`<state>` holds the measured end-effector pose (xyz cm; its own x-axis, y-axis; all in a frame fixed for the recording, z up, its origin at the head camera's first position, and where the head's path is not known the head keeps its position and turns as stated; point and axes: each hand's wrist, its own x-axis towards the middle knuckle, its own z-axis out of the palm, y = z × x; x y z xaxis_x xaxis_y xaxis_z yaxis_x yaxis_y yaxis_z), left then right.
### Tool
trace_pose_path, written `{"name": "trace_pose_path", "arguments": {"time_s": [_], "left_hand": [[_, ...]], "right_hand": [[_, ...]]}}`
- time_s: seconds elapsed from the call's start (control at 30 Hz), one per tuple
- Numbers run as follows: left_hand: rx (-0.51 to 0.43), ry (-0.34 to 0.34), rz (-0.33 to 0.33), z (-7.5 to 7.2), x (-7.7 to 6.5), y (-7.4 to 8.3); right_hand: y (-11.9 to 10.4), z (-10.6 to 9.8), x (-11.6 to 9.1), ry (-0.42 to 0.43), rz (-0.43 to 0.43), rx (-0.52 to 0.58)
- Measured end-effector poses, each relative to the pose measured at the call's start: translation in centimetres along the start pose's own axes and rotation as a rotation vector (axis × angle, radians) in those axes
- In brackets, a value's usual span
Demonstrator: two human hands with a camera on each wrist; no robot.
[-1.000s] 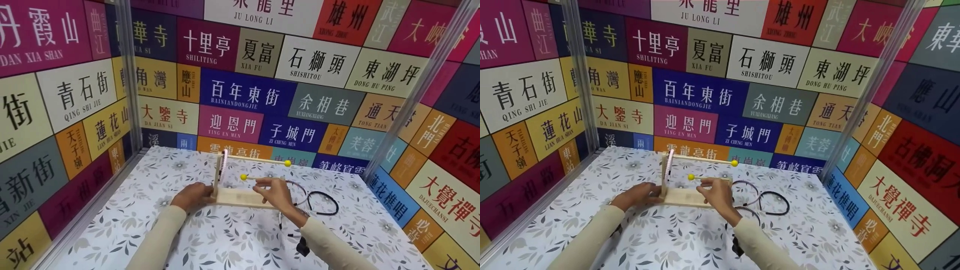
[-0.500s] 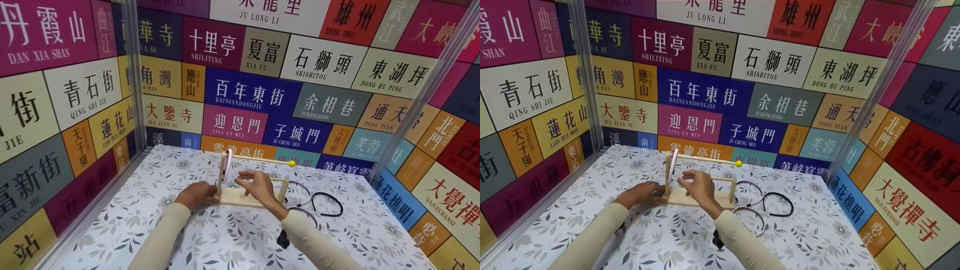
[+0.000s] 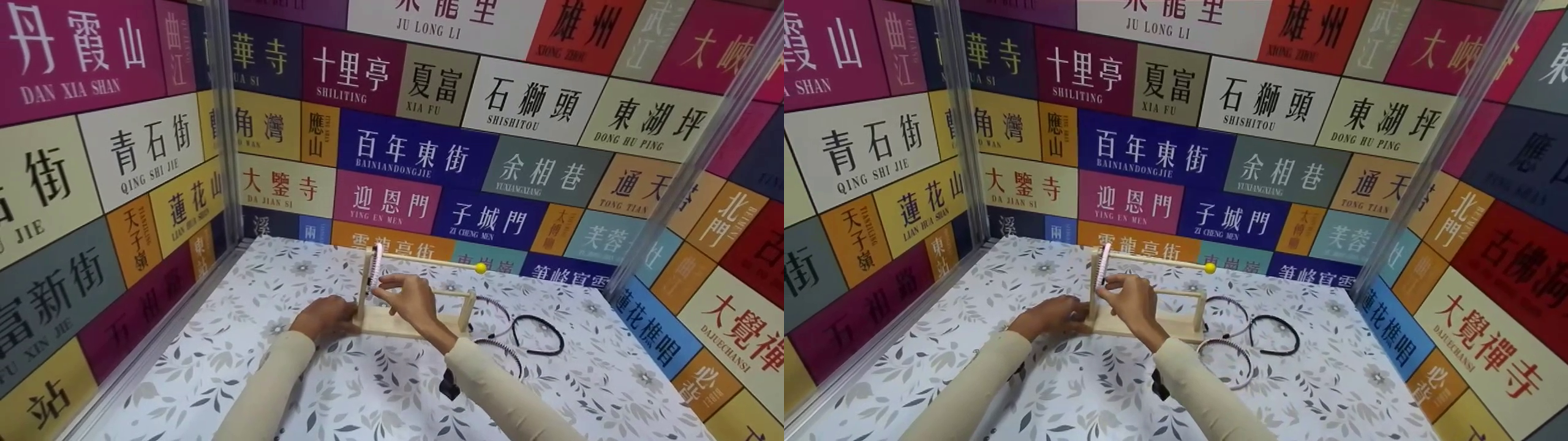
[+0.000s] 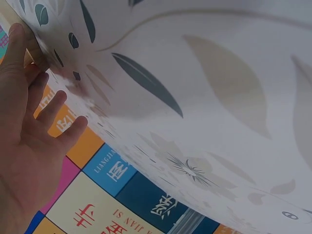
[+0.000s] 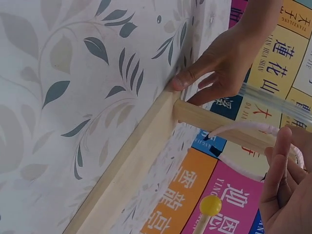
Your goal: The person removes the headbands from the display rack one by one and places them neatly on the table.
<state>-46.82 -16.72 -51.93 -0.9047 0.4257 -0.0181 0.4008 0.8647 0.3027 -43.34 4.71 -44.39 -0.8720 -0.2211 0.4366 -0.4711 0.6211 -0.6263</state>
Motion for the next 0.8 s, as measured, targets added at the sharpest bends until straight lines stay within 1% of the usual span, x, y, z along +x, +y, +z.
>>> {"name": "trace_pose_path", "arguments": {"time_s": [0.13,0.23,0.37,0.47,0.53,0.63,0.8], "left_hand": [[0.004,0.012,0.018,0.09,0.03,-0.15],[0.005,0.007,0.027,0.09,0.03,-0.21],[-0.002,-0.006,0.02,0.11,0.2,-0.18],[-0.001,-0.015,0.009,0.1,0.28,-0.08],[0.01,-0.011,0.021,0.11,0.34,-0.04],[0.031,-0.01,0.02,0.04,0.27,0.03],[0.035,-0.009,0.026,-0.08,0.03,-0.1]], "right_hand": [[-0.17,0.43,0.29,0.015,0.005,-0.025],[-0.26,0.72,0.48,0.028,0.005,-0.059],[-0.29,0.94,0.52,0.04,-0.012,-0.094],[-0.17,0.93,0.45,0.048,-0.025,-0.1],[-0.11,0.83,0.37,0.052,-0.035,-0.102],[-0.02,0.57,0.22,0.06,-0.048,-0.103],[0.25,0.12,0.11,0.061,-0.045,-0.082]]}}
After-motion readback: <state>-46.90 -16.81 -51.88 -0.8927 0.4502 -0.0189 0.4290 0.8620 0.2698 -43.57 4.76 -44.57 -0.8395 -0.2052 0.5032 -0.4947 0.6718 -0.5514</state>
